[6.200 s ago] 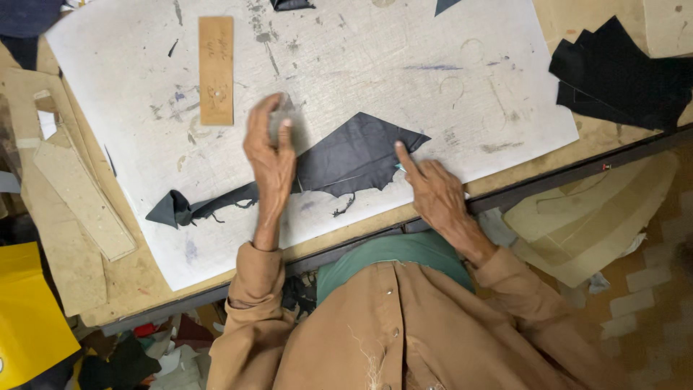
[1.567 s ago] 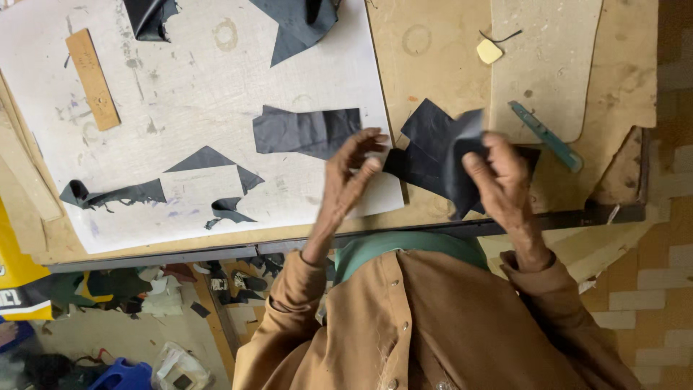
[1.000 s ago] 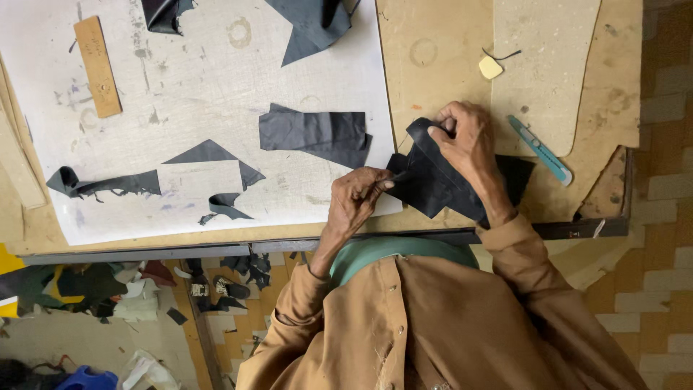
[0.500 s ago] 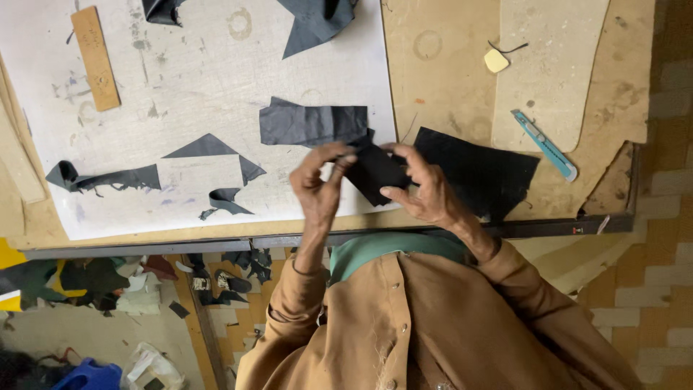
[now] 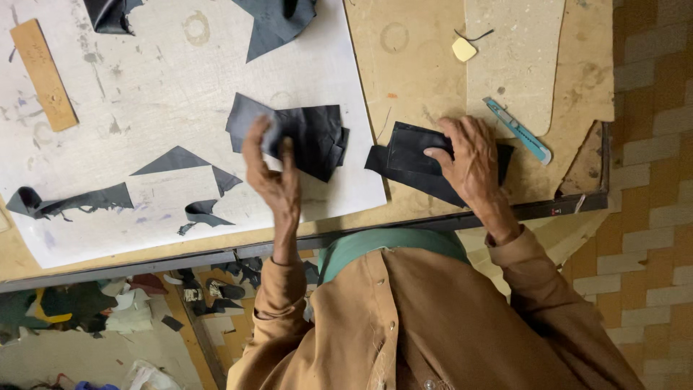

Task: The person cuts black leather pieces using a utility knife and a wooden template. They repeatedly position the template on different leather scraps, trace or cut along the edges, and set the cut pieces aside on the table.

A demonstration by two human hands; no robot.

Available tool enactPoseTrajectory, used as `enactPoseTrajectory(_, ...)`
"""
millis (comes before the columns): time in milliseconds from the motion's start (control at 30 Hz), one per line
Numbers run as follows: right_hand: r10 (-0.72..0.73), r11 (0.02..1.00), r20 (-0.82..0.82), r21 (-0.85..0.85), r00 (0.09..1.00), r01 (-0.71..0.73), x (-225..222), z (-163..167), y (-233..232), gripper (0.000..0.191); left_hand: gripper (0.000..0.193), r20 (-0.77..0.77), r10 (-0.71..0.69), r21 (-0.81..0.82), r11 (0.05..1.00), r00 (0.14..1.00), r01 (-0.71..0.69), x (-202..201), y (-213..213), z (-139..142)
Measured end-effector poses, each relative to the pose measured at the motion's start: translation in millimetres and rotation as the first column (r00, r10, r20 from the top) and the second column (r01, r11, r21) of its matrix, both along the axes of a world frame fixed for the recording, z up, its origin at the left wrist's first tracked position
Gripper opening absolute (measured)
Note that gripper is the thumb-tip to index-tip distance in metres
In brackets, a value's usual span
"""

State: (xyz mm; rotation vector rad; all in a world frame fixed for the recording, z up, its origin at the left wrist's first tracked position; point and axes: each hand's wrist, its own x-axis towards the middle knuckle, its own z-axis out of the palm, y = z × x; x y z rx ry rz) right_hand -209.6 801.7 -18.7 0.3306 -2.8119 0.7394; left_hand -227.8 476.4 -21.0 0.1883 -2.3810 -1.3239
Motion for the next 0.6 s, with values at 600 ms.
enactPoseTrajectory(600, 0.018, 0.964, -0.051, -0.263, 0.999, -0.03, -9, -2, 22, 0.017, 0.021, 0.19, -0.455, -0.11, 0.871, 0.87, 0.479, 11, 96, 14)
